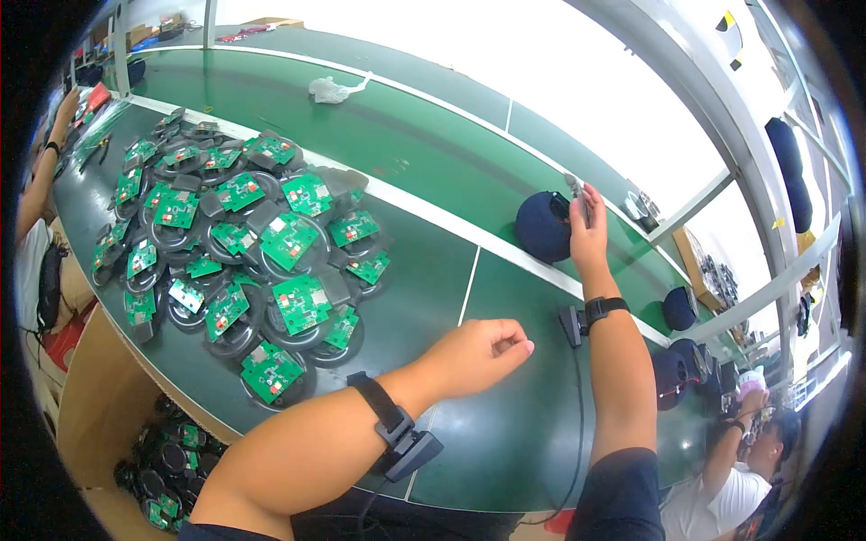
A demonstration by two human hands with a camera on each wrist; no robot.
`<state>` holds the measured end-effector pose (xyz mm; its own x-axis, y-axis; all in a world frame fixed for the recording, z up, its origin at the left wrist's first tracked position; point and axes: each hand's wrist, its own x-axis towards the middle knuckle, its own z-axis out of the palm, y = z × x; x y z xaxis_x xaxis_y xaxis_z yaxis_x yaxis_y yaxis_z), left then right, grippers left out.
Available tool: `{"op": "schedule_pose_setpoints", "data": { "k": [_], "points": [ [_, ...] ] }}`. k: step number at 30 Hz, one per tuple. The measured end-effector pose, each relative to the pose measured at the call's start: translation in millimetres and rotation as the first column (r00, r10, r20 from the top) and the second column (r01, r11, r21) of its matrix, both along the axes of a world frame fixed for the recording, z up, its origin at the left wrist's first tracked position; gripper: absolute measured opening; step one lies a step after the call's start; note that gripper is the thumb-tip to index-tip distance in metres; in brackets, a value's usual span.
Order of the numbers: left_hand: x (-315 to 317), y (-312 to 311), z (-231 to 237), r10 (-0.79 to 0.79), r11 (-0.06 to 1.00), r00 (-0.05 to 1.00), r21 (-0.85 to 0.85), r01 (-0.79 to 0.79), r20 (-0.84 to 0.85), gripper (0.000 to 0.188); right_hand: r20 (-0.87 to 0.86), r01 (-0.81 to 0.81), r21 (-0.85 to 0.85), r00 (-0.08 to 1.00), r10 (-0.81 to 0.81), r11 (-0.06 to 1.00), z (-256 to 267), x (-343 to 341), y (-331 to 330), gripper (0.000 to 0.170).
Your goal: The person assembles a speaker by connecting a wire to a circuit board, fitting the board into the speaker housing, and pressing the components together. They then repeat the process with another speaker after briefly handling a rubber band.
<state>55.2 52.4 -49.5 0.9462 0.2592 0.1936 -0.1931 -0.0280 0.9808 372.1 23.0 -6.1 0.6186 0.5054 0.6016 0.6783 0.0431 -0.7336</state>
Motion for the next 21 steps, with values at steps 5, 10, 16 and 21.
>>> {"op": "schedule_pose_setpoints", "data": {
  "k": [5, 10, 16, 21],
  "points": [
    [1.8, -0.3, -3.5, -0.035, 0.999, 0.999, 0.018, 0.035, 0.001, 0.023, 0.455, 0.253, -0.137, 0.875, -0.166, 0.958, -10.0, -9.3, -3.5, 0.045],
    [0.2, -2.0, 0.8, -0.029, 0.997, 0.999, 0.067, 0.03, -0.027, 0.023, 0.518, 0.339, -0.28, 0.841, -0.156, 0.898, -3.5, -32.1, -6.2, 0.06],
    [0.4, -2.8, -2.2, -0.024, 0.998, 1.0, 0.054, 0.024, 0.004, 0.024, 0.498, 0.349, -0.33, 0.854, -0.152, 0.877, -1.1, -13.9, -4.2, 0.063],
    [-2.0, -0.8, 1.5, -0.024, 0.998, 1.0, 0.065, 0.023, 0.016, 0.023, 0.404, 0.317, -0.297, 0.897, -0.182, 0.901, 0.4, -9.1, 0.2, 0.059]
  ]
}}
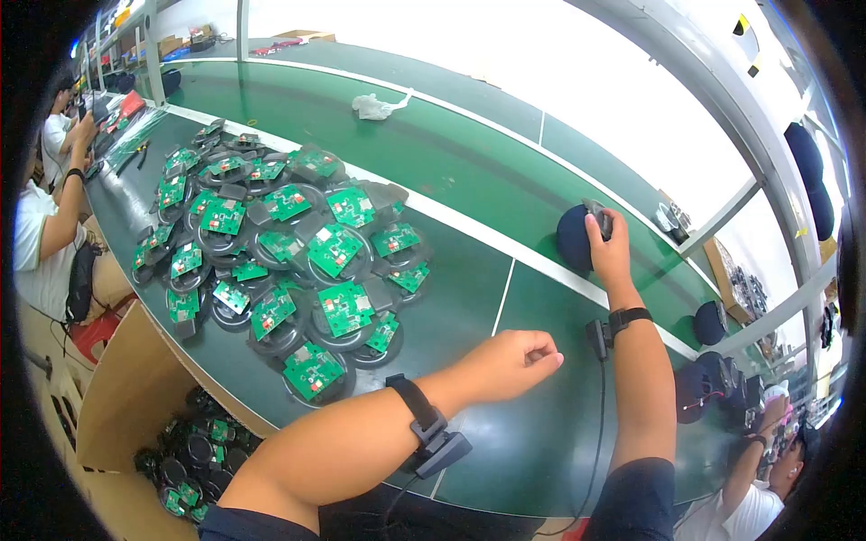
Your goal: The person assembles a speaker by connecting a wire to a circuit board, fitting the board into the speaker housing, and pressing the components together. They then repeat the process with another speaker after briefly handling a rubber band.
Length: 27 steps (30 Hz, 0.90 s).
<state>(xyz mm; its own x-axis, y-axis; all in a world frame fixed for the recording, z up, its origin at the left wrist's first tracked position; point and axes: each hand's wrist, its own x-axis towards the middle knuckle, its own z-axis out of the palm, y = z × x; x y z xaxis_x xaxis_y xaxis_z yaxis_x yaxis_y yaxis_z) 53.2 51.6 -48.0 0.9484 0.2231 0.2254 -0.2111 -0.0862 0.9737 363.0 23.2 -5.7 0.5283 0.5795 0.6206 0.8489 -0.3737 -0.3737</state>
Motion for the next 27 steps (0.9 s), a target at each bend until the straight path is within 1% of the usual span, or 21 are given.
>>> {"op": "schedule_pose_setpoints", "data": {
  "k": [2, 3, 4, 6, 7, 8, 10, 11, 13, 14, 16, 18, 20, 21, 22, 23, 24, 25, 26, 27],
  "points": [
    [1.8, -1.8, -1.2, 0.017, 1.0, 1.0, 0.021, -0.017, -0.015, 0.024, -0.193, 0.019, 0.141, 0.981, 0.009, 0.99, -3.0, 11.3, -1.2, 0.056],
    [1.9, -2.4, 0.0, 0.01, 1.0, 1.0, 0.012, -0.01, -0.007, 0.024, -0.182, 0.012, 0.242, 0.983, 0.033, 0.97, -4.2, 13.9, 0.3, 0.055],
    [0.9, -1.7, 1.0, 0.014, 1.0, 1.0, 0.018, -0.014, -0.014, 0.024, -0.173, 0.015, 0.231, 0.985, 0.025, 0.973, -1.4, 18.4, -2.8, 0.055],
    [-0.3, -1.6, 0.6, 0.018, 1.0, 1.0, 0.003, -0.018, -0.013, 0.024, -0.436, 0.107, 0.371, 0.897, 0.071, 0.922, 4.0, 21.8, -7.7, 0.055],
    [-0.1, -1.6, -0.1, 0.027, 1.0, 1.0, 0.015, -0.027, -0.009, 0.024, -0.389, 0.09, 0.404, 0.918, 0.082, 0.91, 7.2, 16.4, -8.8, 0.055],
    [0.6, -1.9, -0.6, 0.036, 0.999, 0.999, 0.03, -0.036, -0.006, 0.024, -0.383, 0.089, 0.394, 0.921, 0.076, 0.915, 4.8, 24.8, -11.5, 0.055],
    [1.4, -2.2, -1.4, 0.029, 0.999, 1.0, 0.015, -0.028, -0.01, 0.024, -0.409, 0.043, 0.43, 0.9, 0.152, 0.902, -0.7, 37.7, -12.2, 0.056],
    [1.1, -1.7, -1.6, 0.023, 1.0, 1.0, 0.01, -0.023, -0.02, 0.024, -0.407, 0.04, 0.427, 0.901, 0.153, 0.904, -2.9, 43.6, -14.3, 0.056],
    [0.7, -1.4, -1.6, 0.024, 1.0, 1.0, 0.008, -0.024, -0.015, 0.024, -0.456, -0.016, 0.45, 0.856, 0.245, 0.893, 1.1, 37.3, -18.5, 0.053],
    [0.9, -1.5, -1.2, 0.022, 1.0, 1.0, 0.01, -0.022, -0.012, 0.024, -0.455, -0.015, 0.45, 0.857, 0.244, 0.893, 1.9, 34.6, -17.5, 0.053],
    [0.9, -1.2, -0.9, 0.025, 1.0, 1.0, 0.014, -0.025, -0.009, 0.024, -0.408, -0.035, 0.312, 0.898, 0.167, 0.95, 0.5, 28.1, -14.9, 0.052],
    [0.3, -1.6, -0.9, 0.013, 1.0, 1.0, 0.023, -0.013, -0.012, 0.024, -0.251, -0.063, 0.129, 0.963, 0.094, 0.99, -4.5, 23.3, -15.0, 0.054],
    [0.6, -1.6, 0.0, 0.019, 1.0, 1.0, 0.003, -0.019, -0.025, 0.024, -0.01, -0.055, 0.09, 0.998, 0.056, 0.994, -12.7, 30.7, -12.2, 0.051],
    [1.0, -1.4, 0.8, -0.007, 1.0, 1.0, 0.012, 0.008, -0.027, 0.024, -0.008, -0.058, 0.091, 0.998, 0.059, 0.994, -11.2, 27.8, -11.6, 0.05],
    [1.4, -1.1, 1.7, -0.019, 1.0, 0.997, -0.013, 0.018, -0.073, 0.025, -0.007, -0.056, 0.092, 0.998, 0.057, 0.994, -10.0, 25.7, -12.2, 0.049],
    [1.9, -0.6, 2.0, -0.03, 0.999, 0.993, -0.036, 0.026, -0.118, 0.025, 0.041, -0.042, 0.085, 0.998, 0.038, 0.996, -12.1, 28.6, -12.3, 0.05],
    [2.8, -0.7, 1.1, -0.06, 0.998, 0.991, -0.023, 0.058, -0.121, 0.025, 0.009, -0.069, 0.07, 0.998, 0.069, 0.995, -5.6, 21.0, -14.2, 0.052],
    [3.8, -1.0, -0.4, -0.043, 0.997, 0.991, -0.063, 0.036, -0.125, 0.024, 0.015, -0.051, 0.077, 0.999, 0.05, 0.996, -6.7, 23.4, -12.6, 0.054],
    [4.9, -0.9, -1.8, -0.024, 0.995, 0.991, -0.102, 0.011, -0.13, 0.024, -0.016, 0.001, 0.036, 1.0, 0.0, 0.999, -6.8, 25.6, -12.6, 0.057],
    [5.6, -0.4, -3.4, -0.025, 0.994, 0.993, -0.107, 0.013, -0.113, 0.024, -0.018, 0.047, -0.006, 0.999, -0.048, 0.999, -9.3, 28.9, -10.2, 0.06]
  ]
}}
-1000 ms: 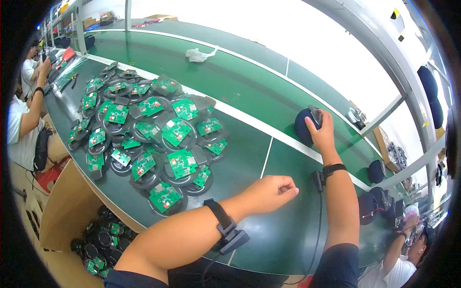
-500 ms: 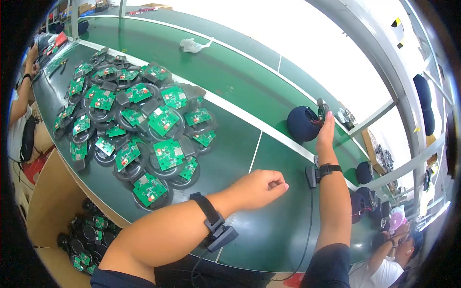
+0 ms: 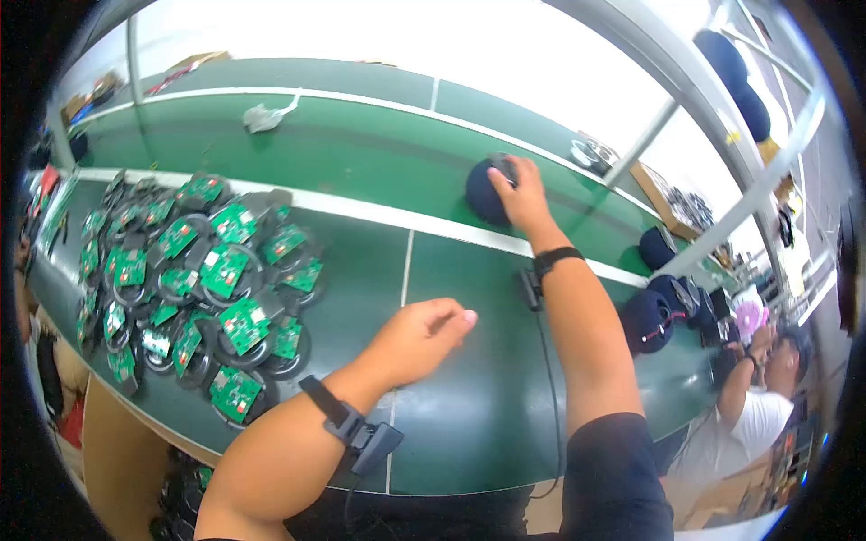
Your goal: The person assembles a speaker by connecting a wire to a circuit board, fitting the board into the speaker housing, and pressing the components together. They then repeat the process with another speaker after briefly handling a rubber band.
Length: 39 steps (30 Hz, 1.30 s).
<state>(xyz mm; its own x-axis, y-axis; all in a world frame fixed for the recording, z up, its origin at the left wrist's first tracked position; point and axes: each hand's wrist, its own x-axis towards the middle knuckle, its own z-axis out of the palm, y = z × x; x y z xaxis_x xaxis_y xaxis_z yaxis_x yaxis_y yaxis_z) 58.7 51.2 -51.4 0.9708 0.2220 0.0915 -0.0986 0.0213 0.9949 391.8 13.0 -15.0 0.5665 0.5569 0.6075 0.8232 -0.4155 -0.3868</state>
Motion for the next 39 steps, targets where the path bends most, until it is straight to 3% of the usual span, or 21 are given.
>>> {"op": "schedule_pose_setpoints", "data": {
  "k": [1, 3, 7, 8, 9, 11, 13, 15, 16, 19, 21, 23, 25, 27, 29, 31, 32, 34, 35, 38, 39],
  "points": [
    [0.1, -0.1, 0.2, -0.029, 0.999, 1.0, 0.015, 0.029, 0.0, 0.024, -0.002, 0.113, -0.06, 0.994, -0.113, 0.992, 5.2, -13.8, 1.9, 0.065],
    [-1.0, 0.2, 1.5, -0.011, 1.0, 1.0, -0.026, 0.011, -0.001, 0.024, 0.24, 0.319, -0.11, 0.928, -0.286, 0.942, 13.5, -46.6, 1.2, 0.069],
    [-1.9, -0.2, 4.8, 0.006, 1.0, 1.0, -0.008, -0.006, 0.008, 0.031, 0.402, 0.218, 0.025, 0.892, -0.209, 0.976, 19.9, -98.6, -17.9, 0.065],
    [-1.7, 1.3, 5.0, 0.018, 1.0, 1.0, 0.008, -0.018, 0.007, 0.034, 0.249, -0.053, 0.06, 0.968, 0.036, 0.997, 20.9, -112.5, -28.4, 0.058],
    [-2.0, 2.0, 4.1, 0.0, 1.0, 1.0, 0.014, 0.0, 0.003, 0.034, 0.106, -0.309, 0.137, 0.949, 0.296, 0.941, 21.2, -128.6, -42.3, 0.052],
    [-0.6, 1.8, 3.0, 0.056, 0.996, 0.998, -0.067, -0.053, 0.043, 0.034, -0.284, -0.4, 0.182, 0.853, 0.438, 0.898, 23.8, -171.5, -76.4, 0.029],
    [-0.4, -0.2, 5.2, 0.067, 0.994, 0.996, -0.086, -0.062, 0.057, 0.035, -0.582, -0.453, 0.086, 0.7, 0.413, 0.888, 24.0, -190.3, -112.2, 0.024],
    [-2.2, 1.7, 6.6, 0.04, 0.976, 0.992, 0.206, -0.064, 0.121, 0.04, -0.642, -0.462, 0.056, 0.662, 0.387, 0.885, 19.2, -204.5, -141.6, 0.026],
    [-2.7, 0.0, 7.8, 0.048, 0.982, 0.996, 0.179, -0.061, 0.077, 0.043, -0.748, -0.443, 0.16, 0.529, 0.401, 0.882, 10.6, -205.1, -152.2, 0.022],
    [-7.2, 0.4, 13.9, 0.041, 0.99, 0.996, 0.141, -0.029, -0.083, 0.043, -0.795, -0.268, 0.224, 0.506, 0.335, 0.937, 16.4, -206.1, -185.3, 0.021],
    [-8.1, 0.1, 15.1, 0.049, 0.985, 0.996, 0.172, -0.036, -0.071, 0.043, -0.766, -0.159, 0.276, 0.56, 0.317, 0.948, 18.6, -195.0, -207.1, 0.018],
    [-7.3, 1.7, 14.4, 0.074, 0.978, 0.996, 0.2, -0.061, -0.057, 0.044, -0.683, -0.026, 0.21, 0.712, 0.166, 0.977, 26.3, -184.0, -230.2, 0.017],
    [-6.2, -0.3, 9.9, 0.051, 0.995, 0.999, 0.086, -0.05, -0.009, 0.046, -0.233, 0.088, 0.058, 0.97, -0.072, 0.994, 33.0, -164.8, -257.4, 0.018],
    [-4.2, -1.3, 4.8, 0.071, 0.99, 0.997, 0.116, -0.074, 0.033, 0.043, -0.104, 0.215, 0.071, 0.973, -0.207, 0.974, 30.9, -142.8, -285.9, 0.023],
    [-1.9, -2.1, 2.4, 0.086, 0.946, 0.993, 0.306, -0.106, 0.076, 0.037, 0.165, 0.282, 0.05, 0.944, -0.286, 0.958, 35.7, -121.6, -310.7, 0.033],
    [6.3, -7.0, -13.1, 0.085, 0.949, 0.942, 0.261, -0.175, 0.323, 0.029, 0.521, 0.475, -0.121, 0.778, -0.351, 0.872, 33.7, -105.4, -330.5, 0.045],
    [0.6, -8.9, -7.8, 0.119, 0.945, 0.94, 0.254, -0.206, 0.32, 0.029, 0.481, 0.488, -0.156, 0.797, -0.365, 0.859, 21.7, -90.8, -343.3, 0.05],
    [-12.6, -11.4, 12.7, 0.027, 0.938, 0.996, 0.341, -0.055, 0.085, 0.026, 0.356, 0.496, -0.189, 0.839, -0.411, 0.848, 9.8, -76.1, -349.5, 0.057],
    [-14.4, -10.2, 17.0, 0.047, 0.938, 0.995, 0.338, -0.074, 0.087, 0.026, 0.359, 0.479, -0.191, 0.846, -0.394, 0.857, 10.1, -74.1, -347.5, 0.057],
    [-22.8, -5.1, 29.0, 0.157, 0.68, 0.942, 0.66, -0.321, 0.297, 0.026, 0.238, 0.573, -0.192, 0.815, -0.529, 0.797, 12.4, -70.2, -338.9, 0.053],
    [-24.9, -1.2, 30.6, 0.175, 0.674, 0.938, 0.659, -0.335, 0.298, 0.026, 0.239, 0.558, -0.192, 0.824, -0.513, 0.807, 11.3, -69.8, -337.4, 0.053]
  ]
}}
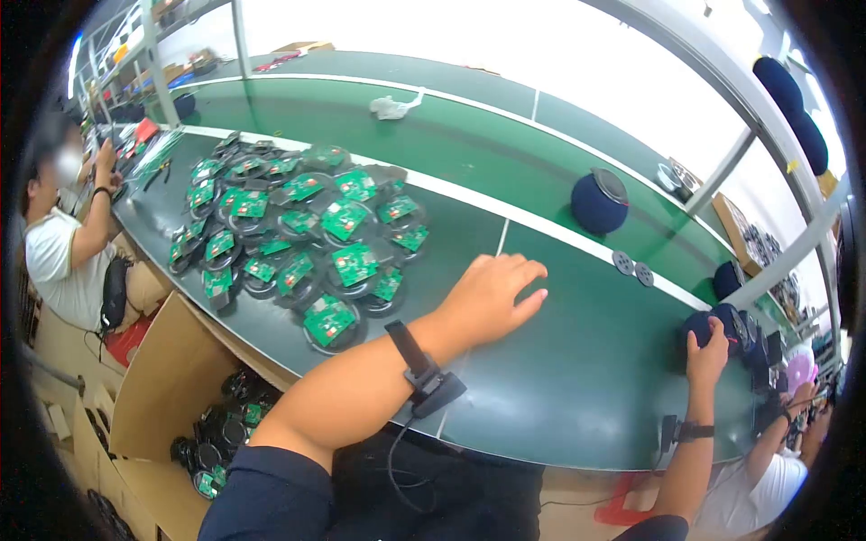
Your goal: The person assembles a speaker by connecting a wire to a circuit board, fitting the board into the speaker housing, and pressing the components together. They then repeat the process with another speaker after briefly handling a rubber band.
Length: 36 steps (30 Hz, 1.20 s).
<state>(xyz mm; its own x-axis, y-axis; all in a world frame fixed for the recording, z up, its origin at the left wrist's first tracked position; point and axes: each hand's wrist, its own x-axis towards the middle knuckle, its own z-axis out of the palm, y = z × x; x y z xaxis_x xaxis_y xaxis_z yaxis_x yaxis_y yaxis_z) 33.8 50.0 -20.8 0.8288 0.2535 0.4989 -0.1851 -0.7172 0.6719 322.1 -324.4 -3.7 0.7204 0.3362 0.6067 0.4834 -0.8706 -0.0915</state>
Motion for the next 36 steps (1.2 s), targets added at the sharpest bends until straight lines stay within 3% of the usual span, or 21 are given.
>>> {"op": "schedule_pose_setpoints", "data": {
  "k": [2, 4, 6, 8, 12, 14, 16, 18, 20, 22, 24, 25, 26, 27, 28, 29, 30, 32, 33, 34, 36],
  "points": [
    [-3.5, 8.4, 2.7, 0.23, 0.922, 0.95, 0.264, -0.282, 0.212, 0.028, 0.031, -0.052, 0.002, 0.998, 0.052, 0.999, -3.0, -0.8, 1.2, 0.052],
    [-9.8, 13.1, 8.6, 0.28, 0.896, 0.941, 0.3, -0.327, 0.187, 0.03, 0.024, -0.091, 0.01, 0.996, 0.09, 0.996, -0.3, -15.8, 11.3, 0.052],
    [-22.9, 11.5, 19.3, 0.33, 0.864, 0.929, 0.342, -0.368, 0.166, 0.032, 0.068, -0.335, -0.034, 0.939, 0.336, 0.942, 4.2, -47.9, 30.4, 0.05],
    [-39.1, 8.1, 34.3, 0.462, 0.731, 0.88, 0.513, -0.449, 0.113, 0.035, -0.001, -0.403, -0.013, 0.915, 0.403, 0.915, 15.8, -87.3, 55.7, 0.047],
    [-85.5, 22.0, 47.1, 0.599, 0.616, 0.8, 0.623, -0.482, 0.027, 0.047, -0.113, -0.538, -0.076, 0.841, 0.528, 0.84, 32.7, -147.8, 101.9, 0.051],
    [-107.4, 29.6, 44.9, 0.69, 0.558, 0.722, 0.668, -0.492, -0.044, 0.05, -0.051, -0.627, -0.122, 0.778, 0.627, 0.769, 31.7, -170.6, 120.5, 0.057],
    [-121.9, 34.4, 41.5, 0.74, 0.53, 0.662, 0.711, -0.462, -0.121, 0.05, -0.101, -0.687, -0.146, 0.726, 0.68, 0.712, 37.7, -190.8, 135.5, 0.062],
    [-129.4, 35.6, 33.9, 0.742, 0.559, 0.644, 0.7, -0.444, -0.184, 0.052, -0.112, -0.764, -0.081, 0.645, 0.756, 0.64, 43.2, -203.0, 146.2, 0.061],
    [-129.4, 36.3, 20.9, 0.756, 0.514, 0.644, 0.714, -0.476, -0.116, 0.051, -0.086, -0.832, 0.097, 0.54, 0.837, 0.546, 41.4, -197.4, 147.7, 0.059],
    [-122.6, 24.7, 20.7, 0.726, 0.492, 0.687, 0.721, -0.488, -0.031, 0.049, -0.057, -0.818, 0.274, 0.51, 0.858, 0.505, 41.5, -176.4, 142.6, 0.046],
    [-113.1, 10.4, 28.2, 0.528, 0.67, 0.848, 0.593, -0.446, 0.04, 0.048, -0.088, -0.69, 0.521, 0.542, 0.836, 0.503, 27.7, -135.8, 136.1, 0.04],
    [-104.6, 3.6, 27.3, 0.407, 0.778, 0.91, 0.491, -0.392, 0.081, 0.046, -0.188, -0.581, 0.563, 0.601, 0.777, 0.587, 23.9, -115.1, 133.2, 0.039],
    [-93.1, -3.5, 26.2, 0.307, 0.881, 0.947, 0.348, -0.321, 0.095, 0.043, -0.29, -0.464, 0.591, 0.641, 0.71, 0.66, 19.8, -94.2, 130.8, 0.038],
    [-81.3, -14.7, 30.6, 0.292, 0.93, 0.953, 0.21, -0.301, 0.075, 0.042, -0.284, -0.459, 0.59, 0.651, 0.704, 0.664, 10.0, -71.1, 128.3, 0.038],
    [-70.0, -25.8, 34.9, 0.273, 0.959, 0.96, 0.067, -0.276, 0.055, 0.042, -0.29, -0.463, 0.452, 0.732, 0.617, 0.762, -1.9, -47.4, 125.8, 0.042],
    [-53.8, -27.5, 32.4, 0.254, 0.967, 0.965, -0.051, -0.251, 0.068, 0.034, -0.278, -0.445, 0.301, 0.805, 0.524, 0.843, -10.3, -29.6, 125.8, 0.046],
    [-36.6, -20.4, 25.5, 0.244, 0.969, 0.967, -0.053, -0.241, 0.074, 0.034, -0.274, -0.438, 0.298, 0.812, 0.516, 0.848, -13.3, -19.0, 129.2, 0.046],
    [4.2, -1.6, 6.8, 0.22, 0.853, 0.975, -0.489, -0.182, 0.022, 0.031, -0.254, -0.383, 0.076, 0.885, 0.39, 0.921, -15.1, -1.5, 141.8, 0.056],
    [19.8, 7.0, -1.4, 0.168, 0.78, 0.983, -0.62, -0.087, 0.072, 0.028, -0.252, -0.382, 0.04, 0.89, 0.379, 0.923, -17.6, 8.3, 150.1, 0.066],
    [30.0, 14.4, -16.2, 0.159, 0.782, 0.984, -0.619, -0.077, 0.078, 0.028, -0.247, -0.374, 0.04, 0.895, 0.372, 0.926, -19.1, 14.7, 159.3, 0.066],
    [43.9, 23.3, -41.7, 0.267, 0.87, 0.964, -0.434, -0.233, 0.017, 0.028, -0.287, -0.335, -0.006, 0.903, 0.32, 0.942, -18.7, 22.1, 176.4, 0.07]
  ]
}}
